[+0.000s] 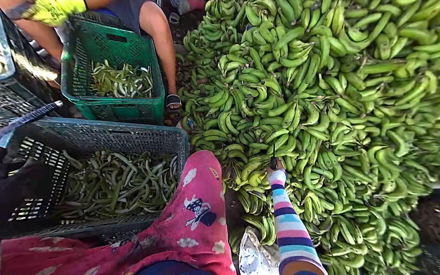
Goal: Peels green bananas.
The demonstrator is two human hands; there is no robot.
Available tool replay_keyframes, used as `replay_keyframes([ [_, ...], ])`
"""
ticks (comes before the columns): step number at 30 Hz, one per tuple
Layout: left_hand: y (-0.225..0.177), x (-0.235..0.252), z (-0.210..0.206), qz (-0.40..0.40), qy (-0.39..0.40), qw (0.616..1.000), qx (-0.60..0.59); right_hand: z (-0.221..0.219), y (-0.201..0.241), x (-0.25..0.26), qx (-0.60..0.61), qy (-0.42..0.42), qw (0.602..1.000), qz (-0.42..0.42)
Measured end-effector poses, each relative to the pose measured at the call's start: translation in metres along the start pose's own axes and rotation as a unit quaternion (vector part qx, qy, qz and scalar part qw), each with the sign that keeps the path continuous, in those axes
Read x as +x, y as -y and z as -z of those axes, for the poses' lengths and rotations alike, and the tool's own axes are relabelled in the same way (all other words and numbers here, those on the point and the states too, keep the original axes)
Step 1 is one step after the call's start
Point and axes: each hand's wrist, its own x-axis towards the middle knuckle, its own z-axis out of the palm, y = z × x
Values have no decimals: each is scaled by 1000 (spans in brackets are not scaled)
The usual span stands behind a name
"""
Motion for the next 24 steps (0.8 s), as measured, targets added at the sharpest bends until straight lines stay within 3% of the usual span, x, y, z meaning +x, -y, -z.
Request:
replay_keyframes([
  [3,77,55,22,-76,-2,997,-8,10,21,-2,-10,3,1000,10],
  [5,92,66,30,-95,-12,995,-24,23,41,-8,-24,5,999,34],
  [7,85,60,35,-78,-9,996,-30,41,66,-21,-31,1,997,69],
  [12,26,19,31,-71,16,997,-17,93,134,-61,46,-53,974,216],
  [16,-1,-13,2,-64,117,987,-90,130,211,-138,127,-54,936,324],
  [18,-12,-40,-27,-43,218,964,-146,119,229,-158,176,-70,887,420],
  [21,-19,-77,-71,4,377,899,-224,70,250,-178,277,-51,800,529],
  [24,-11,-77,-95,64,443,806,-387,-3,268,-211,386,2,695,607],
])
